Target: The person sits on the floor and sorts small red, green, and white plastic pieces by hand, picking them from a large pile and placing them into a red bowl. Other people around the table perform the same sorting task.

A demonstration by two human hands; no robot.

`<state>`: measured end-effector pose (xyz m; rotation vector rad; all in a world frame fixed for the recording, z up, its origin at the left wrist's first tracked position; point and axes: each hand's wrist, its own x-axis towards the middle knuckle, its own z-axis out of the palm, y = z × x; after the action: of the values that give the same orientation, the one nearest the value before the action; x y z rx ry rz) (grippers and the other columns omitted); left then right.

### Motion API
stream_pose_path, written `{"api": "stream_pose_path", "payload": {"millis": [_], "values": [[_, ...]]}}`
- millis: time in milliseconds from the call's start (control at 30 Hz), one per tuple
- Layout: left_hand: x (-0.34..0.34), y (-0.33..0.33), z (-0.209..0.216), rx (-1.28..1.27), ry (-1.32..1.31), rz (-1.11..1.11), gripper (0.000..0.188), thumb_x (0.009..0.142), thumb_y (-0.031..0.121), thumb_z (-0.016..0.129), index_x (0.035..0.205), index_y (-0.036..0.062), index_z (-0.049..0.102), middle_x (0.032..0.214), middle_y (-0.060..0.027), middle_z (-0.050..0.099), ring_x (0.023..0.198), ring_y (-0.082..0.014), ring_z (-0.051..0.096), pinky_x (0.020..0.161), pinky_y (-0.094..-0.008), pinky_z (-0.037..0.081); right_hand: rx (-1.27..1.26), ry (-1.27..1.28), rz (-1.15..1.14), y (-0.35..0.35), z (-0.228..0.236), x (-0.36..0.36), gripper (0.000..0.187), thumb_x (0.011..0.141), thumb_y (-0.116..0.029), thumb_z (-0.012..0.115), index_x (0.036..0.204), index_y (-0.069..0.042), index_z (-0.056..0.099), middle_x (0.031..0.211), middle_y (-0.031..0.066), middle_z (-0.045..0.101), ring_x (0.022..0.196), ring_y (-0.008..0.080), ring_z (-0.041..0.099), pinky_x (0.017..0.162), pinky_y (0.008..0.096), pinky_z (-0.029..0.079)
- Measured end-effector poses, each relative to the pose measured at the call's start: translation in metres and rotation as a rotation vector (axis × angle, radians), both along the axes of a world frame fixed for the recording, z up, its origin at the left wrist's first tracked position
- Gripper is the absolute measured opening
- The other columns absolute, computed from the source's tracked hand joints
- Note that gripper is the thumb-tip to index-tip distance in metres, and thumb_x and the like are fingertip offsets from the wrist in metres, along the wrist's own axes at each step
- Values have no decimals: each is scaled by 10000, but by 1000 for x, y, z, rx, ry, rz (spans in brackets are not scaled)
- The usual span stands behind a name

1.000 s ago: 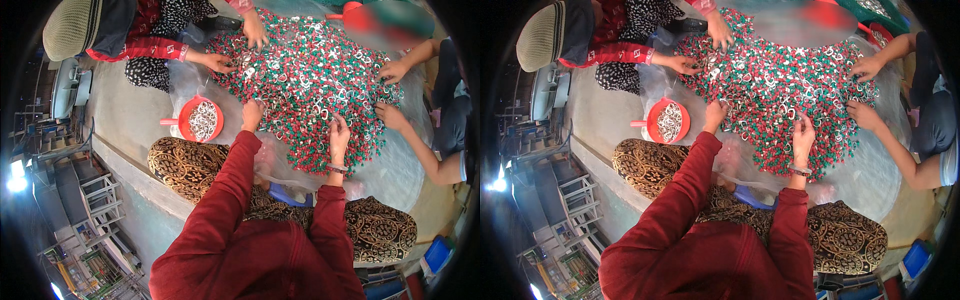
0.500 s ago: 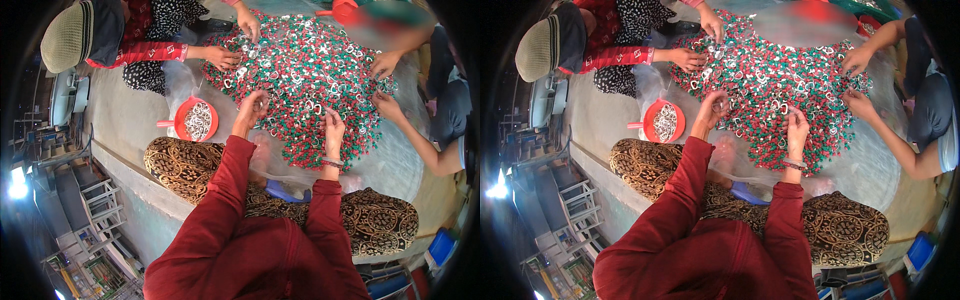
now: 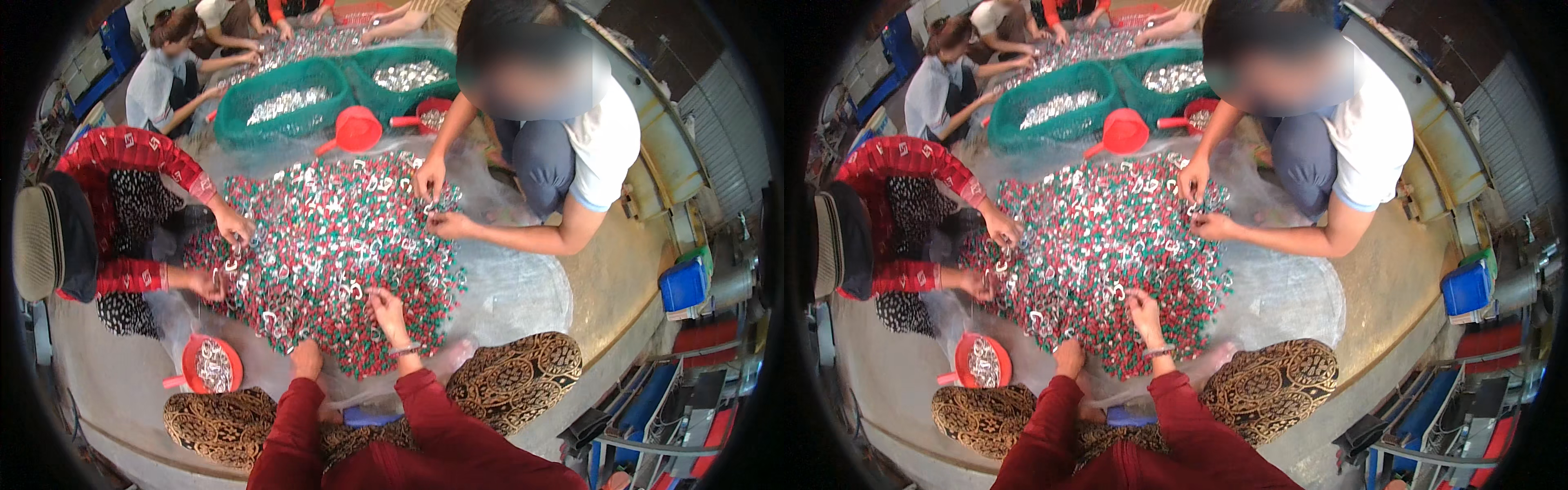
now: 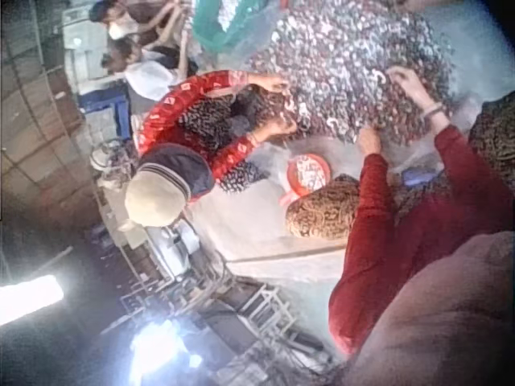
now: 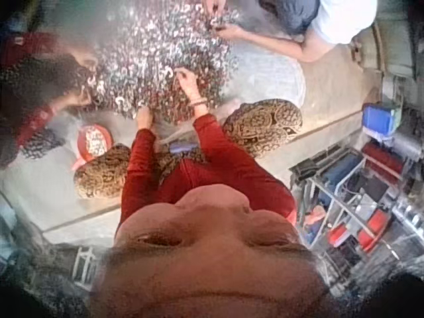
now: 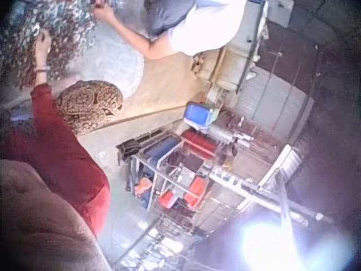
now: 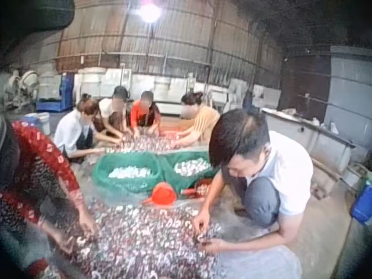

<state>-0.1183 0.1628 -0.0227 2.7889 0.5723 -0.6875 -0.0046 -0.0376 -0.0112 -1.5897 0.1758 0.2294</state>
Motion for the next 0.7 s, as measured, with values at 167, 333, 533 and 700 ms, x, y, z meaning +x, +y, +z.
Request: {"api": "stream_pose_path", "payload": {"millis": [167,333,533,700], "values": [[12,-2,19,-43,2,67,236,746,214,683,892,29,672,928,-178,663,897,-343,643,743,-452,516,53,94,13,-7,16,-6,233,931,-99,480,1117,-24,599,725,15,596,594,72,559,502,222,466],[0,-2,6,-13,-55,-13,258,723,253,721,857,39,666,902,-161,667,871,-327,650,718,-435,524,49,79,27,-9,27,-8,217,932,-108,493,1097,-28,610,697,7,594,589,60,546,505,208,447],[-3,-2,2,28,-72,-18,233,744,266,675,821,48,643,837,-139,663,830,-312,653,694,-425,531,58,29,20,-10,18,-6,221,929,-108,488,1091,-18,610,722,17,612,593,61,548,512,210,451],[-3,2,-2,-18,-38,24,412,732,261,707,1017,-9,581,927,-160,635,863,-325,642,707,-421,527,44,56,7,-10,21,-5,219,929,-111,490,1088,-26,615,724,17,614,591,58,546,509,208,448]]}}
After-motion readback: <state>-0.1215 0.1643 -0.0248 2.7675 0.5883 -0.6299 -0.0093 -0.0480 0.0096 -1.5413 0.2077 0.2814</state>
